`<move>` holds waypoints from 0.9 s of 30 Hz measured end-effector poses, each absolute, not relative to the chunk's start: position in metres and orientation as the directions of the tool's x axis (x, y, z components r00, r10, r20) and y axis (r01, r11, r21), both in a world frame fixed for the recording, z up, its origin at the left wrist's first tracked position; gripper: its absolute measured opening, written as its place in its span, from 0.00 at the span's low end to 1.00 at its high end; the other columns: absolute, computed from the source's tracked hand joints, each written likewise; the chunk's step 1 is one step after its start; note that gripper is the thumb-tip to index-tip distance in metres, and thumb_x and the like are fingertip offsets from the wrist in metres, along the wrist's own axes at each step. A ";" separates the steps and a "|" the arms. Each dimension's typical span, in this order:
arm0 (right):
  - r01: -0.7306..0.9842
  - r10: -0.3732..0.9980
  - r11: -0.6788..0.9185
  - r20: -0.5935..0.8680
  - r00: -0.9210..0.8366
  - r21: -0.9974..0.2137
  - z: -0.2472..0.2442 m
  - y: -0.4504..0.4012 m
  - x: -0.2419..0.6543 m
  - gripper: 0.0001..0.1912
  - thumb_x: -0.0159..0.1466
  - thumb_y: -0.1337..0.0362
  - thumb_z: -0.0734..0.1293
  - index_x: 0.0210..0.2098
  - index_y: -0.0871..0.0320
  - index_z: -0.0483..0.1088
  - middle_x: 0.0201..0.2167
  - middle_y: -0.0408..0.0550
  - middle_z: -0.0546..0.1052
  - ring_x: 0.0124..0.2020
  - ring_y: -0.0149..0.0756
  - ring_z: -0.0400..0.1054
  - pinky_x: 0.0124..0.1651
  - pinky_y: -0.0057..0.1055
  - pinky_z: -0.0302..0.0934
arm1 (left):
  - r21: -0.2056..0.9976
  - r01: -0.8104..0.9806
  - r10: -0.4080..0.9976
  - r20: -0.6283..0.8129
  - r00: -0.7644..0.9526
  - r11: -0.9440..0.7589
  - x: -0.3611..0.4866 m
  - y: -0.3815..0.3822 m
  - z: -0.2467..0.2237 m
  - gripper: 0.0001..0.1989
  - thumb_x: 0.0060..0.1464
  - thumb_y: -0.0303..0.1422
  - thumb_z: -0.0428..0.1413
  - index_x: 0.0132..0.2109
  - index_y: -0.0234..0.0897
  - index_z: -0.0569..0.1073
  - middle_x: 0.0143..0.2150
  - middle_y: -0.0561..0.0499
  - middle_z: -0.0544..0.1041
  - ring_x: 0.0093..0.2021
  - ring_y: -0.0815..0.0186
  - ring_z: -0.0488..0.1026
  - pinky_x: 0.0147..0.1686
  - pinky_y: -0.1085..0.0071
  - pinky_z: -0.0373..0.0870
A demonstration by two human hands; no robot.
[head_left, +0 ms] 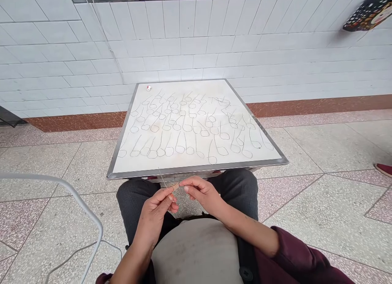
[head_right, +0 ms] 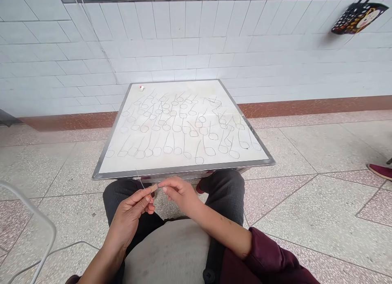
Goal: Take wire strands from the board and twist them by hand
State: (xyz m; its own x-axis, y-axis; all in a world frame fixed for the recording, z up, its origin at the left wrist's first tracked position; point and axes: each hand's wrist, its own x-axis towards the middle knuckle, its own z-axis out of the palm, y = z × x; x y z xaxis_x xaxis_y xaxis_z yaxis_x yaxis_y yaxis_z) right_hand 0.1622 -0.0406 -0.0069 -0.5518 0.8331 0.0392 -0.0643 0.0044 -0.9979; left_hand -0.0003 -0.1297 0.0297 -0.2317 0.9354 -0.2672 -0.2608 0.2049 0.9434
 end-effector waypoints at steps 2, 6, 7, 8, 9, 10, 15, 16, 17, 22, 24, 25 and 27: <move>-0.046 0.836 0.040 0.058 -0.546 -0.998 -0.007 -0.041 0.163 0.10 0.65 0.55 0.66 0.42 0.50 0.76 0.37 0.45 0.73 0.28 0.30 0.63 0.33 0.31 0.63 | 0.946 -0.250 0.940 -0.262 -0.217 0.206 -0.001 -0.130 0.028 0.15 0.54 0.39 0.62 0.48 0.41 0.82 0.32 0.51 0.73 0.29 0.68 0.71 0.30 0.72 0.69; -0.014 0.850 0.067 0.064 -0.523 -0.998 -0.007 -0.041 0.163 0.11 0.66 0.55 0.65 0.41 0.51 0.76 0.34 0.44 0.72 0.29 0.31 0.63 0.35 0.32 0.62 | 0.959 -0.222 0.950 -0.225 -0.216 0.176 0.000 -0.131 0.028 0.13 0.56 0.38 0.61 0.47 0.40 0.82 0.32 0.52 0.71 0.29 0.68 0.70 0.30 0.73 0.69; -0.008 0.853 0.071 0.065 -0.518 -0.997 -0.008 -0.041 0.163 0.11 0.66 0.54 0.65 0.40 0.51 0.76 0.34 0.44 0.71 0.29 0.31 0.63 0.35 0.32 0.62 | 0.960 -0.219 0.950 -0.222 -0.218 0.174 0.001 -0.130 0.028 0.13 0.56 0.38 0.61 0.47 0.40 0.82 0.32 0.52 0.70 0.29 0.68 0.69 0.30 0.72 0.69; -0.004 0.855 0.072 0.064 -0.515 -0.997 -0.008 -0.040 0.163 0.12 0.66 0.54 0.65 0.40 0.52 0.76 0.33 0.44 0.71 0.29 0.31 0.63 0.35 0.32 0.62 | 0.960 -0.219 0.950 -0.222 -0.221 0.174 0.000 -0.130 0.028 0.13 0.56 0.39 0.61 0.46 0.40 0.82 0.32 0.52 0.70 0.28 0.69 0.69 0.29 0.72 0.69; 0.001 0.853 0.064 0.054 -0.519 -0.998 -0.009 -0.040 0.163 0.12 0.66 0.54 0.64 0.41 0.52 0.76 0.33 0.44 0.71 0.29 0.31 0.63 0.35 0.32 0.62 | 0.960 -0.219 0.948 -0.224 -0.224 0.175 0.000 -0.129 0.028 0.14 0.56 0.39 0.61 0.47 0.40 0.82 0.32 0.52 0.70 0.28 0.69 0.69 0.29 0.72 0.69; 0.006 0.846 0.048 0.037 -0.532 -0.999 -0.009 -0.039 0.163 0.13 0.66 0.53 0.64 0.42 0.52 0.76 0.33 0.44 0.71 0.29 0.31 0.63 0.35 0.32 0.62 | 0.960 -0.217 0.947 -0.225 -0.228 0.176 -0.001 -0.129 0.027 0.14 0.56 0.40 0.61 0.47 0.40 0.82 0.32 0.52 0.70 0.28 0.69 0.69 0.29 0.72 0.69; 0.024 0.773 -0.031 -0.039 -0.634 -0.999 -0.006 -0.037 0.165 0.13 0.66 0.53 0.65 0.44 0.53 0.73 0.30 0.42 0.70 0.28 0.31 0.66 0.35 0.31 0.62 | 0.975 -0.136 0.946 -0.204 -0.252 0.174 -0.008 -0.128 0.023 0.20 0.56 0.41 0.60 0.55 0.43 0.77 0.33 0.52 0.71 0.30 0.68 0.69 0.32 0.71 0.70; 0.018 0.757 -0.037 -0.040 -0.652 -0.999 -0.005 -0.037 0.165 0.13 0.65 0.53 0.65 0.44 0.53 0.73 0.29 0.41 0.69 0.28 0.30 0.66 0.35 0.31 0.62 | 0.979 -0.108 0.946 -0.194 -0.260 0.171 -0.009 -0.128 0.023 0.21 0.57 0.41 0.60 0.56 0.43 0.76 0.33 0.52 0.71 0.30 0.68 0.69 0.32 0.71 0.70; 0.010 0.741 -0.044 -0.040 -0.670 -0.999 -0.004 -0.038 0.165 0.13 0.65 0.53 0.66 0.45 0.53 0.72 0.27 0.40 0.69 0.27 0.30 0.66 0.35 0.31 0.63 | 0.983 -0.076 0.947 -0.179 -0.268 0.165 -0.009 -0.128 0.024 0.22 0.57 0.42 0.59 0.57 0.42 0.76 0.33 0.52 0.71 0.30 0.68 0.69 0.33 0.70 0.70; -0.011 0.717 -0.012 -0.001 -0.697 -1.000 -0.002 -0.041 0.165 0.14 0.66 0.52 0.64 0.45 0.53 0.72 0.26 0.40 0.69 0.26 0.30 0.67 0.34 0.31 0.64 | 0.989 0.085 0.964 -0.095 -0.249 0.119 -0.010 -0.128 0.028 0.23 0.59 0.41 0.55 0.60 0.40 0.73 0.34 0.52 0.69 0.30 0.66 0.67 0.34 0.69 0.69; 0.005 0.741 0.033 0.021 -0.672 -0.999 -0.004 -0.042 0.164 0.14 0.67 0.52 0.62 0.44 0.53 0.73 0.27 0.41 0.71 0.26 0.30 0.68 0.33 0.31 0.65 | 0.987 0.114 0.970 -0.082 -0.231 0.110 -0.010 -0.127 0.029 0.24 0.60 0.41 0.55 0.61 0.40 0.72 0.34 0.52 0.69 0.30 0.66 0.67 0.34 0.69 0.69; 0.013 0.753 0.044 0.025 -0.658 -0.999 -0.005 -0.043 0.164 0.14 0.67 0.52 0.62 0.43 0.54 0.73 0.27 0.41 0.71 0.25 0.30 0.67 0.32 0.30 0.64 | 0.987 0.112 0.970 -0.083 -0.229 0.111 -0.009 -0.127 0.029 0.24 0.60 0.41 0.55 0.61 0.40 0.72 0.34 0.52 0.69 0.30 0.66 0.67 0.33 0.69 0.69; 0.019 0.777 0.037 0.017 -0.629 -0.999 -0.006 -0.043 0.162 0.14 0.66 0.52 0.63 0.42 0.54 0.73 0.26 0.41 0.70 0.24 0.29 0.67 0.31 0.30 0.64 | 0.990 0.083 0.966 -0.094 -0.243 0.117 -0.008 -0.126 0.029 0.26 0.60 0.42 0.55 0.62 0.40 0.70 0.35 0.51 0.69 0.31 0.66 0.67 0.33 0.69 0.69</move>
State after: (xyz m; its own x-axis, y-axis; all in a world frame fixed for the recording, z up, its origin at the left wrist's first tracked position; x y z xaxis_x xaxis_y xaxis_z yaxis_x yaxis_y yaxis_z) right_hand 0.1619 -0.0432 -0.0055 -0.6291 0.7771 0.0172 0.0187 0.0373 -0.9991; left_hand -0.0079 -0.1263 0.0289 -0.2425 0.9656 -0.0939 0.0832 0.1171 0.9896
